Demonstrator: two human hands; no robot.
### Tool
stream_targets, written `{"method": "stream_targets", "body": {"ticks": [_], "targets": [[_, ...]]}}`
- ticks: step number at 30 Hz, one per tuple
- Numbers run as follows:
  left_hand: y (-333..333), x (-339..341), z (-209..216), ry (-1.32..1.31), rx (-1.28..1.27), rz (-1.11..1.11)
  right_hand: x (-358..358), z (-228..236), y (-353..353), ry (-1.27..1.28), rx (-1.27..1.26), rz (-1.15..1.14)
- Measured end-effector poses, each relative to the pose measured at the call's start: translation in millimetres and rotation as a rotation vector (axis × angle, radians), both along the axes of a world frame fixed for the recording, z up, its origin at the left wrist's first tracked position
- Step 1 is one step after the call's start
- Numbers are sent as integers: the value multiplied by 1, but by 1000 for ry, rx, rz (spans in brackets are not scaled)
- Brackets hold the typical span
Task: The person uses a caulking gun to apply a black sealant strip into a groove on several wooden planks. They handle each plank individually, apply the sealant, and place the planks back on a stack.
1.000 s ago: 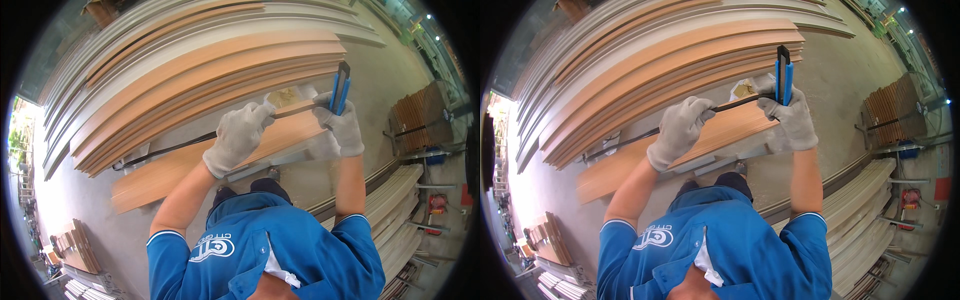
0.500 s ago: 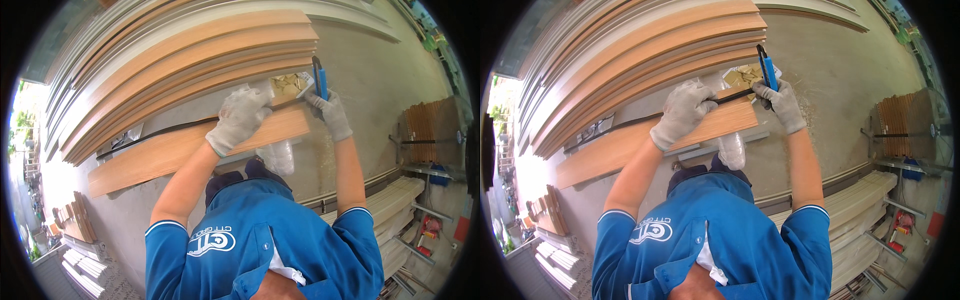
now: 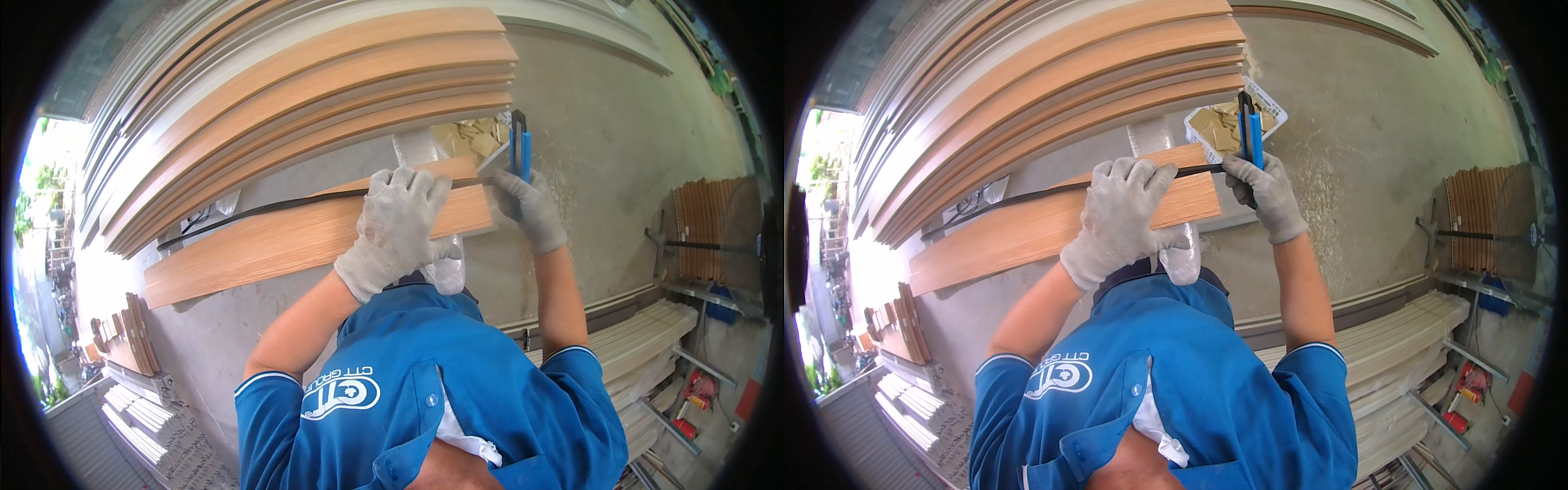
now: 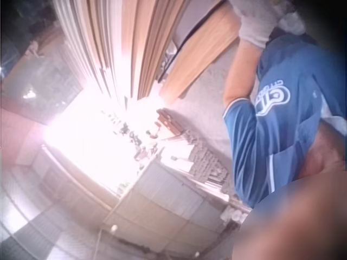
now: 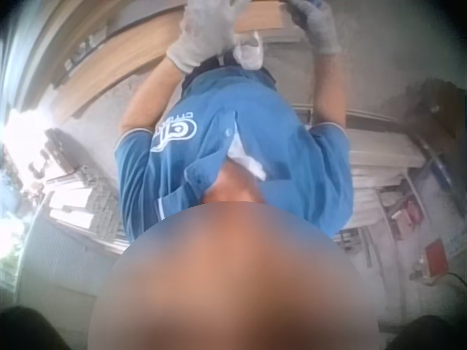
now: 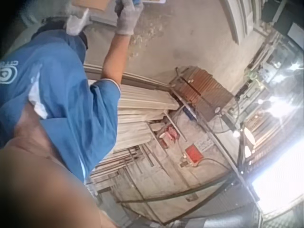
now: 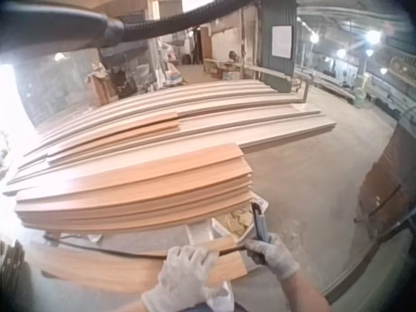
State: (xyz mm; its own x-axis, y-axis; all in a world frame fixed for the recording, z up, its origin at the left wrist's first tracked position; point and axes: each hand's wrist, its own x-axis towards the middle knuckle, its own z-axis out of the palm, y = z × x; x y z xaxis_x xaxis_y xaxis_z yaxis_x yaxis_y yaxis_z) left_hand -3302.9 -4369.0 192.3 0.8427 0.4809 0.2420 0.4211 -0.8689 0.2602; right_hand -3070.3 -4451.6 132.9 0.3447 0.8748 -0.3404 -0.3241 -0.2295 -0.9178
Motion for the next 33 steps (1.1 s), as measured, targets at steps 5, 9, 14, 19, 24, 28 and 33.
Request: {"method": "stream_targets", "body": {"ticks": [5, 9, 14, 19, 24, 28, 33], "targets": [[-10, 16, -9, 11, 6, 77, 3, 2, 1, 6, -39, 34], [-7, 22, -15, 5, -15, 50, 5, 1, 2, 27, -55, 39], [0, 22, -13, -29, -84, -2, 6, -2, 4, 103, -72, 52], [-11, 32, -13, -109, -87, 31, 7, -5, 1, 109, -56, 77], [-5, 46, -17, -101, -149, 2, 7, -4, -1, 81, -24, 110], [0, 48, -16, -48, -208, -20, 12, 0, -4, -4, 16, 52], [-4, 51, -14, -59, -164, -6, 27, 8, -13, 36, 147, -174]]}}
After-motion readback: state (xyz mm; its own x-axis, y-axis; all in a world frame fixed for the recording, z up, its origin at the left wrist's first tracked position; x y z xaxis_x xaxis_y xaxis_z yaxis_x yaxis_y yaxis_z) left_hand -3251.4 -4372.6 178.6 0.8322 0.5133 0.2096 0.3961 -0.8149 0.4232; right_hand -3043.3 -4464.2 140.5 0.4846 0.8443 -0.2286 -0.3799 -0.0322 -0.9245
